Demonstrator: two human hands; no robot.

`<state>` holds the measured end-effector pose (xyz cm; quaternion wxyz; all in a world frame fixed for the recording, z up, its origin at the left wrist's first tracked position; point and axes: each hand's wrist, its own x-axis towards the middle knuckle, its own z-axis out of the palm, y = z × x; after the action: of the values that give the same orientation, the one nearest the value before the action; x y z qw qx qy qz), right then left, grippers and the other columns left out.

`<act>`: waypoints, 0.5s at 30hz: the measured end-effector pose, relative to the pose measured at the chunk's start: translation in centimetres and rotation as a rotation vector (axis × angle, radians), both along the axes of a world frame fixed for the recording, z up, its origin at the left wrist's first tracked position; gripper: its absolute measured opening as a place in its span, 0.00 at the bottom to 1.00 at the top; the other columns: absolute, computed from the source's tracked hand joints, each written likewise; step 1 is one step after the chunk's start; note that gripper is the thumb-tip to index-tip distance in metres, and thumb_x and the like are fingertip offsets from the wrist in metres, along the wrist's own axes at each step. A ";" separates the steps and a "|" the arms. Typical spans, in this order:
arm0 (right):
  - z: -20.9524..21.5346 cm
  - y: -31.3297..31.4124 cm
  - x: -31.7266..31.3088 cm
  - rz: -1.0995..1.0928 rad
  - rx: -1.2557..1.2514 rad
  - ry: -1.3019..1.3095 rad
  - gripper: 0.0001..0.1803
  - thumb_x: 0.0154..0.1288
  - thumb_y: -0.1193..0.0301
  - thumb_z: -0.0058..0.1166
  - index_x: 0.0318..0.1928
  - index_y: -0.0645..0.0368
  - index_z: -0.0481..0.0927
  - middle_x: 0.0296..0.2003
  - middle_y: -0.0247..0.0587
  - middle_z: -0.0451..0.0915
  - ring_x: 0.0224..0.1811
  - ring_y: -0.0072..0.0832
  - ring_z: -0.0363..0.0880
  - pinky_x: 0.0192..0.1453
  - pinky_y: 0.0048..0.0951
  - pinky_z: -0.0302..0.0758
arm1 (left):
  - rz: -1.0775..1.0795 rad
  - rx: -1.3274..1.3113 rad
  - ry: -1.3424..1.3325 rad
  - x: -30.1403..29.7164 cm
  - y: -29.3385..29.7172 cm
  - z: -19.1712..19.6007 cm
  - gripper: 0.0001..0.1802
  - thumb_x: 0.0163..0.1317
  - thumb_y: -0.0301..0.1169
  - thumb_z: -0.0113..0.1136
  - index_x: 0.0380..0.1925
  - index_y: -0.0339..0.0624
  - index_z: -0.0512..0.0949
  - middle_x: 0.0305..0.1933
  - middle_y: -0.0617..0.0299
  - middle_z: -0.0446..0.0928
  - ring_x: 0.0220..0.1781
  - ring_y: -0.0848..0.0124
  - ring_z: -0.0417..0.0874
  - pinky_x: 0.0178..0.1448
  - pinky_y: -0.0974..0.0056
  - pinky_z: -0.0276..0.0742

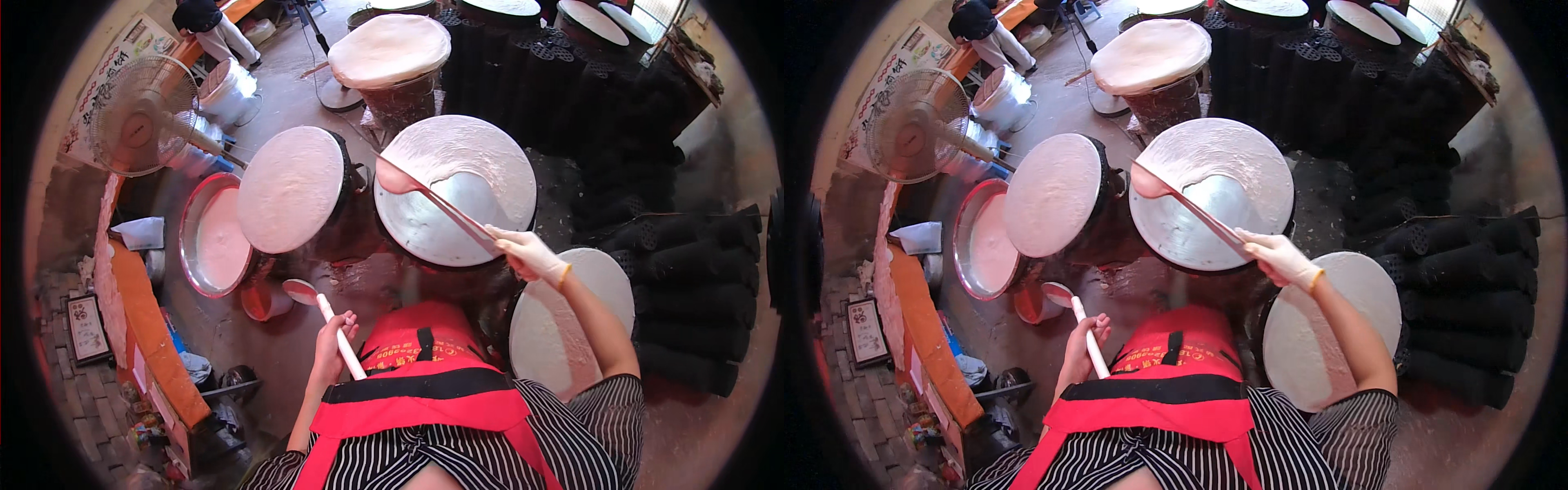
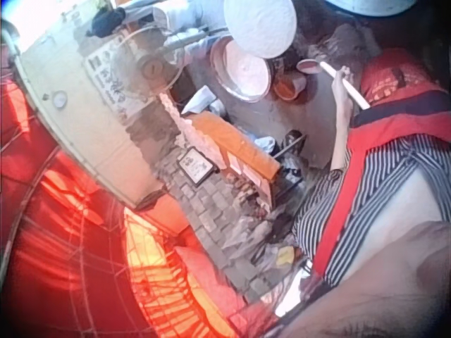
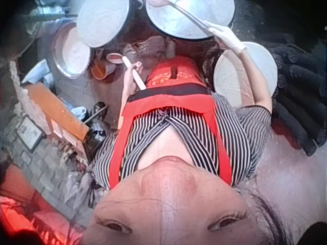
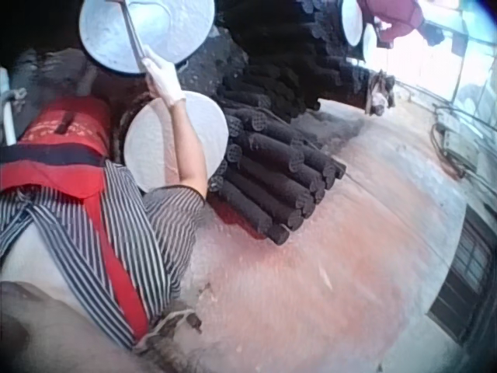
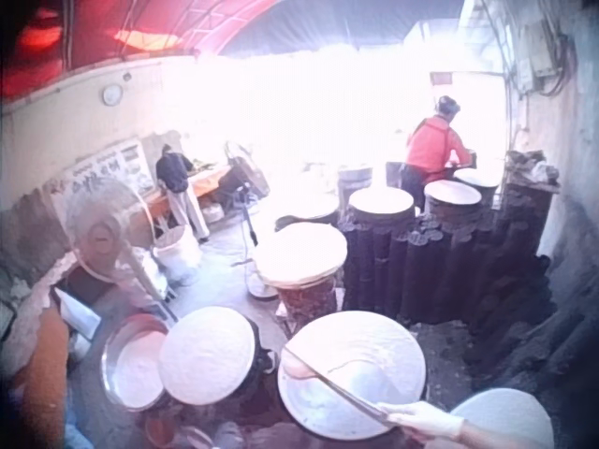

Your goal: Cooking thin crepes or wrappers on multiple heated plates using a ladle and a stick.

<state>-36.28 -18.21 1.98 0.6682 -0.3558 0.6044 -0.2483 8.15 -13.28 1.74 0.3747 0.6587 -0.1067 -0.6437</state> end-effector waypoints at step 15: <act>-0.8 11.4 4.8 -0.349 0.019 -0.209 0.24 0.73 0.63 0.53 0.67 0.48 0.73 0.18 0.18 0.66 0.10 0.09 0.52 0.12 0.17 0.48 | -0.185 -0.003 -0.024 2.3 -2.4 0.9 0.18 0.63 0.28 0.55 0.48 0.23 0.74 0.53 0.50 0.78 0.55 0.65 0.81 0.55 0.66 0.83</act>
<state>-31.51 -6.77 1.18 0.6777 -0.2117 0.5864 -0.3901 10.46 -15.64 2.59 0.3135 0.6530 -0.1727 -0.6675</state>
